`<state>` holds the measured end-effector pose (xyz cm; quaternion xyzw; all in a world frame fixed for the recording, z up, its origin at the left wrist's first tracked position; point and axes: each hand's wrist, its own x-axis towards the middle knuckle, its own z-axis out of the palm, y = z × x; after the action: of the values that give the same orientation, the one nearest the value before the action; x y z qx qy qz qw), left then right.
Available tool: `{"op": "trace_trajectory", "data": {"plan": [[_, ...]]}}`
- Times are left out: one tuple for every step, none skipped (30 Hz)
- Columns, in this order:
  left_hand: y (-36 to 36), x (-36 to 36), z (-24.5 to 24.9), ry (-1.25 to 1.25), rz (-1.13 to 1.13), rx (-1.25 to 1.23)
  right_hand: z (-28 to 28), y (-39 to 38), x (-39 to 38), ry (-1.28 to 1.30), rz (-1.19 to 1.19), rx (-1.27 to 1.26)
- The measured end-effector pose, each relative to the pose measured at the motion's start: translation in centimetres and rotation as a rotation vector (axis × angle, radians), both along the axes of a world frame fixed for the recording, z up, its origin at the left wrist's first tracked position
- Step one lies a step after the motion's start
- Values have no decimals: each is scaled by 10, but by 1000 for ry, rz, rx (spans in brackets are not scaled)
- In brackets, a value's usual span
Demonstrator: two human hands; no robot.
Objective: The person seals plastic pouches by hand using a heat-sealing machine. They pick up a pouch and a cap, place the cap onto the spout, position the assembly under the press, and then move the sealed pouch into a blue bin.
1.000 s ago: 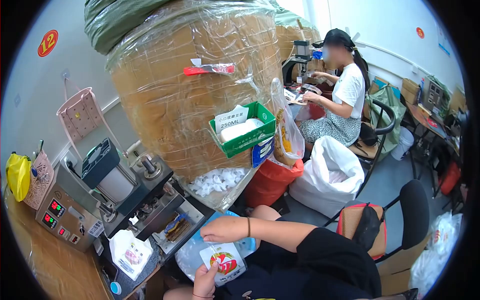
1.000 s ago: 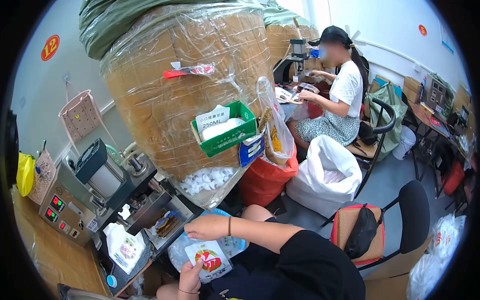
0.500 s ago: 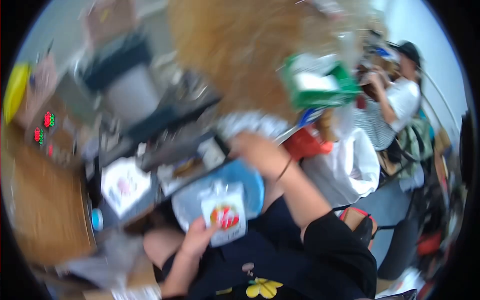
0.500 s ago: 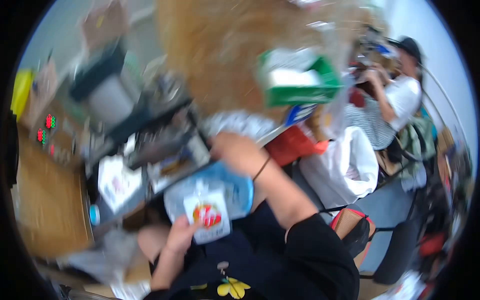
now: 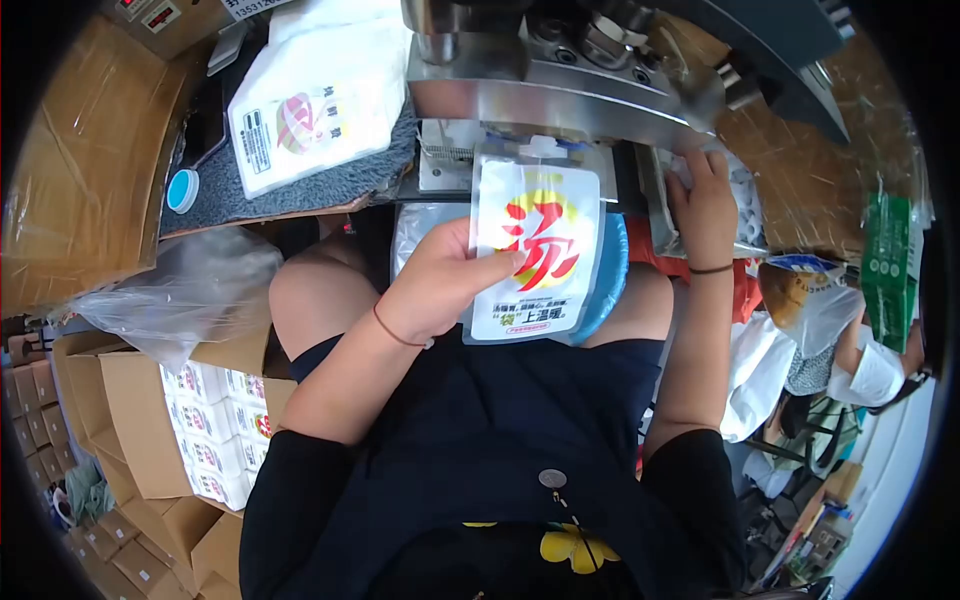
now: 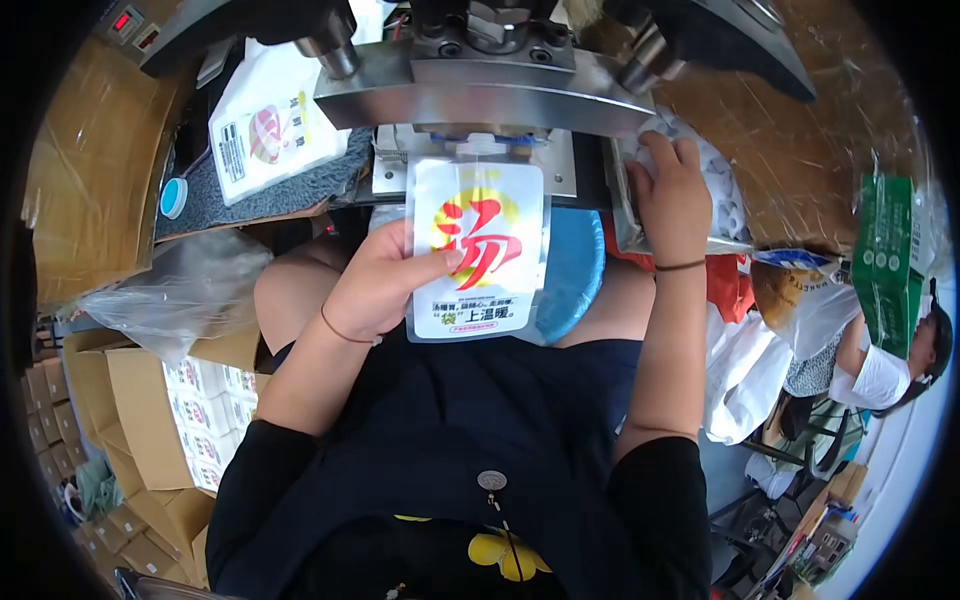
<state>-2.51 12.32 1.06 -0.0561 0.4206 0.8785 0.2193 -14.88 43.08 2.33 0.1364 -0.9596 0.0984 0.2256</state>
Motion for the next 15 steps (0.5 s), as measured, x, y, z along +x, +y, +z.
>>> {"op": "trace_trajectory", "data": {"plan": [[-1,-7,3,-39,-13,24,1,-1,1,34,28,-13],[-2,-9,4,-37,-21,15,2,-1,2,66,52,-26],[-3,-10,3,-39,-32,5,1,0,4,95,73,-40],[-3,-11,1,-41,-44,-5,-1,2,3,112,87,-32],[-6,-13,-1,108,61,-242,-2,5,3,130,101,-24],[-13,-15,-4,260,168,-477,-3,7,2,149,116,-14],[-22,-16,-6,411,277,-712,-3,8,2,155,109,-14],[-38,-23,-3,424,437,-803,-3,9,2,158,103,-15],[-61,-32,2,432,599,-895,-3,9,3,159,101,-16],[-90,-40,2,691,711,-1485,-4,10,5,240,97,-45],[-115,-44,0,950,780,-2086,-5,11,7,319,96,-75],[-127,-42,-13,812,463,-2057,-3,10,6,404,100,-107],[-125,-30,-11,878,371,-2105,1,10,14,284,56,-292],[-117,-14,-10,942,272,-2149,5,12,20,215,65,-419],[-112,0,-9,1010,158,-2183,8,14,29,140,64,-545]]}}
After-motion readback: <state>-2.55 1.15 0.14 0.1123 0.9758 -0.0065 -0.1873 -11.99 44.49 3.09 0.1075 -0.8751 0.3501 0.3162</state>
